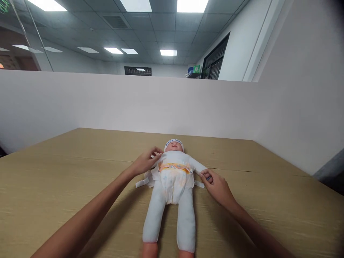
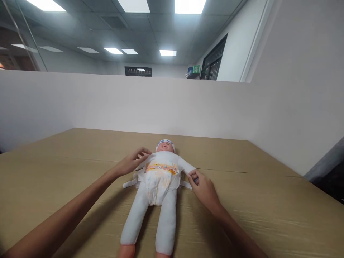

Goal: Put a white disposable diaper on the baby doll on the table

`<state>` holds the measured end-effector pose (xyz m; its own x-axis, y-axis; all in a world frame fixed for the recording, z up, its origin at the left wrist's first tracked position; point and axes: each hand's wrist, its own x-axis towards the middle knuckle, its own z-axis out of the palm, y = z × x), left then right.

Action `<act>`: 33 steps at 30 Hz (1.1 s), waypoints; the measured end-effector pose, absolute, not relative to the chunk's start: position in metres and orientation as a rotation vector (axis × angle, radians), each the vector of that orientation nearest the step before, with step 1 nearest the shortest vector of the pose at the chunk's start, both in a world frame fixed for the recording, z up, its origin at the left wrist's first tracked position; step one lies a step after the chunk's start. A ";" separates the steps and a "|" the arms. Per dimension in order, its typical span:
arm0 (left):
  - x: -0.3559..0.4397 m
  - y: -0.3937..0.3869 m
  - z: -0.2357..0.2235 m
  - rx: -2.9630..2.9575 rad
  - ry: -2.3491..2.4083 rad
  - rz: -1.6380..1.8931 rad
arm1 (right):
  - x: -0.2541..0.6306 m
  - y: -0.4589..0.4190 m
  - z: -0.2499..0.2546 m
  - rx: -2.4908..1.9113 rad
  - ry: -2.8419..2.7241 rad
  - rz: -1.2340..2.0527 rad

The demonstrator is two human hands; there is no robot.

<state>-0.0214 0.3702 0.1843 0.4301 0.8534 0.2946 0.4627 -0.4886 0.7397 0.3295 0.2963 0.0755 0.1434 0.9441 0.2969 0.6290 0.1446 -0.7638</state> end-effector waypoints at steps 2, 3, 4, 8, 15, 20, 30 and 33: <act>-0.001 0.357 0.189 2.290 1.053 0.911 | 0.331 0.286 0.067 -1.612 -1.624 0.348; 0.011 0.350 0.190 2.387 1.006 0.896 | 0.332 0.282 0.064 -1.626 -1.649 0.306; 0.024 0.344 0.191 2.483 0.957 0.874 | 0.332 0.280 0.061 -1.638 -1.672 0.271; 0.065 0.334 0.185 2.709 0.834 0.717 | 0.334 0.282 0.052 -1.670 -1.723 0.195; 0.080 0.341 0.166 2.802 0.953 0.621 | 0.338 0.289 0.039 -1.684 -1.706 0.221; 0.078 0.340 0.167 2.792 0.943 0.630 | 0.336 0.288 0.040 -1.705 -1.637 0.400; 0.080 0.340 0.161 2.794 0.987 0.626 | 0.331 0.302 0.102 -1.340 -1.737 0.837; 0.081 0.340 0.161 2.803 1.001 0.620 | 0.308 0.322 0.115 -1.258 -1.760 0.873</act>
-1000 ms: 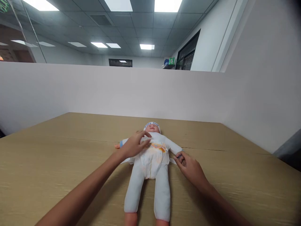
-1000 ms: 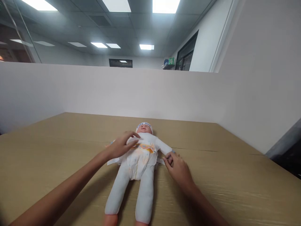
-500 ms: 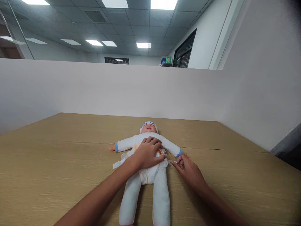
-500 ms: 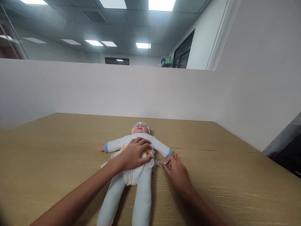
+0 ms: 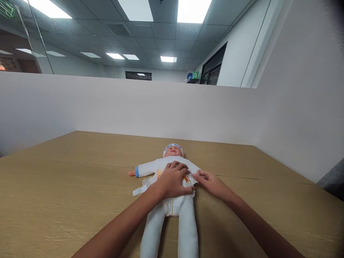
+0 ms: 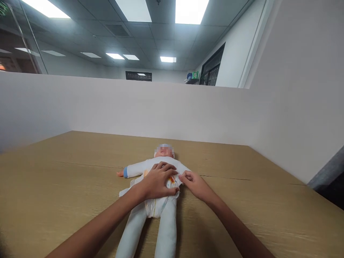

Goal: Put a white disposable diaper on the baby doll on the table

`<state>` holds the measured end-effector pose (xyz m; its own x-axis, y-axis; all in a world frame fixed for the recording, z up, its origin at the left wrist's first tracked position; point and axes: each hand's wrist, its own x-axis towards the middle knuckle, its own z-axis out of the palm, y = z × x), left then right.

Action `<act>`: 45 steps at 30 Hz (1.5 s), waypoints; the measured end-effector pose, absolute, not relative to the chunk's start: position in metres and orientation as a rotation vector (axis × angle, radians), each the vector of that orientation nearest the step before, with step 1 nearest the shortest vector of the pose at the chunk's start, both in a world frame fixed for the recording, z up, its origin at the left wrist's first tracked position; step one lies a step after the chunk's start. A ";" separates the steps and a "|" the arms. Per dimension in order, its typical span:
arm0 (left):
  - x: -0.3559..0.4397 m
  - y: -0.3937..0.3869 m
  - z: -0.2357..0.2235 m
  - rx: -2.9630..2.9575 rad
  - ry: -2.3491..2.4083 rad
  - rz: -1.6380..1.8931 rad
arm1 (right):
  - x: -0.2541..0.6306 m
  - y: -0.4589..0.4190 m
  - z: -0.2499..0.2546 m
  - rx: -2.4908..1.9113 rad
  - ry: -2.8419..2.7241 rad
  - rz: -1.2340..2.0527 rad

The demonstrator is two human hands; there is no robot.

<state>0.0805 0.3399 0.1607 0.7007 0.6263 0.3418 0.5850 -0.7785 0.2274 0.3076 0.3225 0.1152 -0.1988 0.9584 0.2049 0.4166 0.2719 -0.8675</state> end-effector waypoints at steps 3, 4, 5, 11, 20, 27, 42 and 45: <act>0.081 0.340 0.161 2.791 1.029 0.641 | 0.281 0.338 0.114 -1.226 -1.759 0.846; 0.081 0.341 0.160 2.775 1.031 0.659 | 0.275 0.341 0.112 -1.225 -1.748 0.827; 0.081 0.342 0.160 2.752 1.028 0.678 | 0.269 0.341 0.109 -1.225 -1.731 0.805; 0.078 0.346 0.155 2.649 0.959 0.719 | 0.265 0.305 0.096 -1.187 -1.626 0.641; 0.076 0.346 0.159 2.532 0.981 0.731 | 0.272 0.275 0.078 -0.959 -1.981 0.356; 0.056 0.341 0.169 2.214 0.731 1.026 | 0.276 0.277 0.073 -1.012 -2.022 0.229; -0.075 0.333 0.094 2.400 1.574 0.940 | 0.220 0.266 0.154 -0.985 -1.800 0.039; -0.076 0.329 0.093 2.443 1.670 0.835 | 0.193 0.277 0.171 -1.055 -1.997 0.076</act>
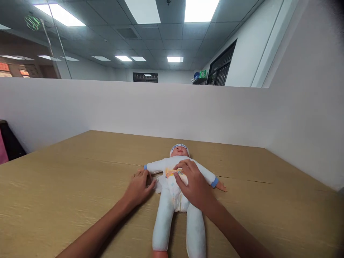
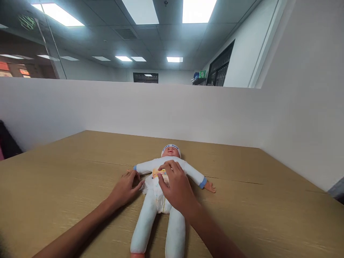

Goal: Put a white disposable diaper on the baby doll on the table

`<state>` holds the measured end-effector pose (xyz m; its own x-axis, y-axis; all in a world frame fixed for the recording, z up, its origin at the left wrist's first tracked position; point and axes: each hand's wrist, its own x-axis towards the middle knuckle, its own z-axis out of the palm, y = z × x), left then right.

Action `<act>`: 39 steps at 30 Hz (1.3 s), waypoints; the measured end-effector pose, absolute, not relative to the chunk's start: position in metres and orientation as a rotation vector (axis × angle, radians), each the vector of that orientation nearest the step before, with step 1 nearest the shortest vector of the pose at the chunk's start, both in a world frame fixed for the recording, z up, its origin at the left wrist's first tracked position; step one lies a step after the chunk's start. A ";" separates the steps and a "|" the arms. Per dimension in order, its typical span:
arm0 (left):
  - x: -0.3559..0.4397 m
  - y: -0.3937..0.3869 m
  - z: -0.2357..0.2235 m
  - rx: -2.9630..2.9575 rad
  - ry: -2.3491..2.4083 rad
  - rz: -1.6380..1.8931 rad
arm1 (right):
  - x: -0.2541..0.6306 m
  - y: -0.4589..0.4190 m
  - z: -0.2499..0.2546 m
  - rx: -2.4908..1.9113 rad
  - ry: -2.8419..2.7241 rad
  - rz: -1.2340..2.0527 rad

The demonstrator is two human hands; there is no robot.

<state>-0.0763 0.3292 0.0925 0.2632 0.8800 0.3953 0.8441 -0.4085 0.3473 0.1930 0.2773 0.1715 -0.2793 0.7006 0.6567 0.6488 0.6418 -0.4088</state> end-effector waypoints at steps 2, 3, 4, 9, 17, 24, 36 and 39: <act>-0.078 0.325 0.093 2.463 1.715 0.760 | 0.181 0.290 0.176 -1.167 -2.126 0.080; -0.079 0.324 0.093 2.469 1.736 0.717 | 0.178 0.299 0.175 -1.219 -2.177 0.085; -0.081 0.322 0.093 2.468 1.758 0.675 | 0.177 0.308 0.174 -1.258 -2.211 0.096; -0.089 0.324 0.098 2.316 1.735 0.586 | 0.186 0.355 0.167 -1.241 -2.266 0.216; -0.104 0.341 0.093 1.914 1.488 0.739 | 0.194 0.362 0.180 -1.094 -2.278 0.328; -0.097 0.348 0.092 1.698 1.292 1.011 | 0.173 0.323 0.196 -0.889 -2.688 0.353; -0.053 0.356 0.142 1.701 1.102 1.030 | 0.177 0.300 0.189 -1.091 -2.318 0.176; -0.034 0.357 0.148 1.742 1.103 1.016 | 0.186 0.297 0.180 -1.246 -2.115 0.166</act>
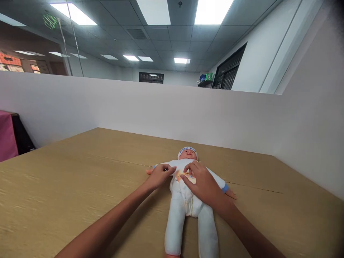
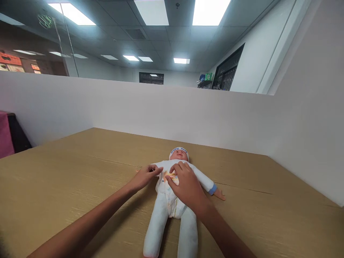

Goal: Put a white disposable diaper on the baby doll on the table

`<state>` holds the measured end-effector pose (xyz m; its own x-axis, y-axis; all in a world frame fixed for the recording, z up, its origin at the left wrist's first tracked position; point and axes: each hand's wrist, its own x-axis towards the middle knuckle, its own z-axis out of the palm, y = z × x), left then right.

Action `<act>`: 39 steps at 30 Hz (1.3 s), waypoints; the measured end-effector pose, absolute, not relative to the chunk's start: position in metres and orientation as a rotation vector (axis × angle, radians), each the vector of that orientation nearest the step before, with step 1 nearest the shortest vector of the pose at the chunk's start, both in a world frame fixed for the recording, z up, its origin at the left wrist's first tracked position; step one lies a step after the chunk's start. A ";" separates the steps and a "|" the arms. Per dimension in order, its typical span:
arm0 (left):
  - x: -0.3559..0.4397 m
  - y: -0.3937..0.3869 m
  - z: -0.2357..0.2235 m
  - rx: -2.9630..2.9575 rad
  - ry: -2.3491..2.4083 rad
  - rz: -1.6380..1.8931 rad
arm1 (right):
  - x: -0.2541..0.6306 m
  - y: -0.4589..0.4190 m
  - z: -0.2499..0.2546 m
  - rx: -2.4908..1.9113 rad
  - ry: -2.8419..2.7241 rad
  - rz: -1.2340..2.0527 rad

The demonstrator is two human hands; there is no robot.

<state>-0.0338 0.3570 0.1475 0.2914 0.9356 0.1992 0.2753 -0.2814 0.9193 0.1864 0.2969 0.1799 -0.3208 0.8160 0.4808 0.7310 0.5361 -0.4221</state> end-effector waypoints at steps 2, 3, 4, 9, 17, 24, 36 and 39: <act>-0.020 0.359 0.147 1.761 1.099 1.006 | 0.188 0.300 0.173 -1.256 -2.109 0.308; -0.013 0.360 0.147 1.767 1.091 0.994 | 0.187 0.302 0.171 -1.252 -2.113 0.373; -0.007 0.361 0.146 1.772 1.080 0.977 | 0.186 0.304 0.169 -1.255 -2.112 0.408; 0.006 0.356 0.147 1.811 1.015 0.941 | 0.183 0.315 0.163 -1.339 -2.103 0.346; -0.020 0.346 0.129 1.853 1.045 1.105 | 0.183 0.322 0.151 -1.307 -2.046 0.304; -0.027 0.367 0.114 1.855 0.977 0.952 | 0.186 0.328 0.141 -1.306 -1.887 0.310; -0.025 0.315 0.128 1.941 1.238 1.227 | 0.189 0.261 0.166 -1.140 -1.774 0.241; -0.032 0.268 0.149 2.129 1.051 1.012 | 0.196 0.214 0.158 -1.067 -1.925 0.367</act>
<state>-0.0316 0.2685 0.1493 0.4101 0.8287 0.3809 0.4119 -0.5409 0.7333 0.1959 0.2139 0.1577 -0.2449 0.7957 0.5540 0.5357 0.5873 -0.6067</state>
